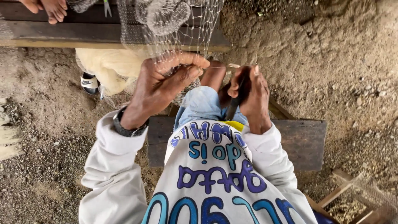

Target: Repairing a fishing net by weaving mesh with a shuttle and cutting thread with a knife.

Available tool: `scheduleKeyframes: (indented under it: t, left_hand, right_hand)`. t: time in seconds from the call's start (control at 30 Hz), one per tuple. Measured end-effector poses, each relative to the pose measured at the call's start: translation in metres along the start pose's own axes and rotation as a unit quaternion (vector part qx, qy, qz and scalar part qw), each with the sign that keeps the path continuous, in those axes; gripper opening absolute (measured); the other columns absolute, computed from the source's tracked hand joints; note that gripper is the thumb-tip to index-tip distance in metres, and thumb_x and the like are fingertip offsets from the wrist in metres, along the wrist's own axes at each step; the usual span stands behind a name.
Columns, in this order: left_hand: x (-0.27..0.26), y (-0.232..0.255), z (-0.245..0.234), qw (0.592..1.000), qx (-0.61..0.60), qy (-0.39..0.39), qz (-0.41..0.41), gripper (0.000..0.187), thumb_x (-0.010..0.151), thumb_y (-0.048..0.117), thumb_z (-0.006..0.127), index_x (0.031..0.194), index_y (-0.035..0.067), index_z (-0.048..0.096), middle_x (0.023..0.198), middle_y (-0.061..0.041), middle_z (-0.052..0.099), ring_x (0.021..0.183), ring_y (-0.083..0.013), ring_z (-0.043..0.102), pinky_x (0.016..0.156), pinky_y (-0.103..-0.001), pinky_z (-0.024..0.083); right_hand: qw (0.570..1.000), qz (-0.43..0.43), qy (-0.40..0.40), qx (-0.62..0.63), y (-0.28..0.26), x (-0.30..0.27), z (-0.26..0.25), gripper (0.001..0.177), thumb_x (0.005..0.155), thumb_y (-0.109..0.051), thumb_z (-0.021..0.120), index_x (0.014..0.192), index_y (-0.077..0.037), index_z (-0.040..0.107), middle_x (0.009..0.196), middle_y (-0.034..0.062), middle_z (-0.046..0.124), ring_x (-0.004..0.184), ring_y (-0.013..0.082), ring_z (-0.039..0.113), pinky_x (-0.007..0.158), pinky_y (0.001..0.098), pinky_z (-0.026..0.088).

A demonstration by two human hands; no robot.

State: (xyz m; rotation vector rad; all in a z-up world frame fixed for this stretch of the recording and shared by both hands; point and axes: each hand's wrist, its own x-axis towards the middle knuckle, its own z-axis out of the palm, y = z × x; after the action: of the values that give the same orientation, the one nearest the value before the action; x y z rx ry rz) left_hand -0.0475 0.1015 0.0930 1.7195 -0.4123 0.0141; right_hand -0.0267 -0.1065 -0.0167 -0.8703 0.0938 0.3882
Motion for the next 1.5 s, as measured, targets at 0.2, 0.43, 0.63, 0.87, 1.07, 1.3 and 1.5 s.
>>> scheduleKeyframes:
  t: [0.2, 0.43, 0.63, 0.87, 1.07, 1.3, 1.5]
  left_hand:
    - [-0.004, -0.034, 0.017, 0.98, -0.167, 0.097, -0.057, 0.017, 0.089, 0.006, 0.054, 0.105, 0.002, 0.054, 0.109, -0.017, 0.059, 0.101, -0.022, 0.061, 0.088, -0.03, 0.056]
    - [0.002, -0.014, 0.012, 0.985, -0.146, 0.067, -0.058, 0.018, 0.091, 0.009, 0.047, 0.103, -0.003, 0.053, 0.09, -0.012, 0.06, 0.08, -0.0107, 0.049, 0.079, -0.016, 0.035]
    - [0.0, -0.015, 0.011, 0.984, -0.163, 0.04, -0.061, 0.019, 0.093, 0.007, 0.043, 0.107, -0.002, 0.051, 0.094, -0.009, 0.059, 0.086, -0.0071, 0.046, 0.081, -0.014, 0.034]
    - [-0.002, -0.016, 0.017, 0.981, -0.177, 0.064, -0.057, 0.019, 0.092, 0.01, 0.045, 0.105, -0.001, 0.053, 0.093, -0.008, 0.06, 0.084, -0.0081, 0.049, 0.079, -0.016, 0.038]
    - [-0.001, -0.016, 0.023, 0.978, -0.188, 0.078, -0.049, 0.019, 0.091, 0.012, 0.047, 0.104, 0.0, 0.054, 0.091, -0.008, 0.061, 0.082, -0.0089, 0.052, 0.077, -0.017, 0.041]
    - [-0.002, -0.02, 0.026, 0.974, -0.205, 0.084, -0.044, 0.019, 0.091, 0.014, 0.049, 0.102, 0.001, 0.056, 0.09, -0.007, 0.062, 0.081, -0.0098, 0.055, 0.075, -0.019, 0.044]
    - [-0.002, -0.022, 0.03, 0.971, -0.219, 0.091, -0.039, 0.019, 0.09, 0.016, 0.051, 0.101, 0.002, 0.057, 0.089, -0.006, 0.063, 0.079, -0.0106, 0.057, 0.074, -0.02, 0.047]
  right_hand:
    - [0.674, -0.305, -0.023, -0.673, -0.02, -0.004, -0.016, 0.012, 0.088, 0.003, 0.045, 0.1, 0.004, 0.043, 0.088, 0.0104, 0.059, 0.079, 0.0217, 0.058, 0.076, 0.0312, 0.047]
    - [0.991, -0.026, 0.068, -0.116, -0.02, -0.003, -0.013, 0.041, 0.086, -0.05, 0.042, 0.089, -0.01, 0.052, 0.06, 0.0031, 0.053, 0.053, 0.0085, 0.053, 0.048, 0.0174, 0.042]
    - [0.994, -0.051, 0.036, -0.09, -0.007, 0.006, -0.048, 0.041, 0.089, -0.047, 0.037, 0.088, -0.009, 0.051, 0.055, 0.0058, 0.052, 0.046, 0.0141, 0.052, 0.045, 0.0222, 0.045]
    - [0.989, -0.052, 0.02, -0.138, -0.005, 0.009, -0.038, 0.044, 0.087, -0.053, 0.037, 0.089, -0.011, 0.05, 0.056, 0.005, 0.051, 0.047, 0.0132, 0.052, 0.046, 0.0219, 0.045]
    - [0.967, -0.134, -0.025, -0.216, -0.018, 0.006, 0.008, 0.046, 0.09, -0.045, 0.035, 0.087, -0.001, 0.049, 0.054, 0.0171, 0.05, 0.044, 0.0236, 0.053, 0.043, 0.0283, 0.046]
    - [0.954, -0.179, -0.059, -0.232, -0.018, 0.01, 0.024, 0.046, 0.09, -0.04, 0.037, 0.081, 0.002, 0.052, 0.054, 0.0176, 0.055, 0.039, 0.0201, 0.054, 0.039, 0.0269, 0.047]
    - [0.97, -0.128, -0.063, -0.197, -0.019, 0.008, 0.025, 0.046, 0.089, -0.048, 0.039, 0.083, -0.004, 0.052, 0.054, 0.0071, 0.056, 0.041, 0.0108, 0.054, 0.04, 0.0202, 0.046]
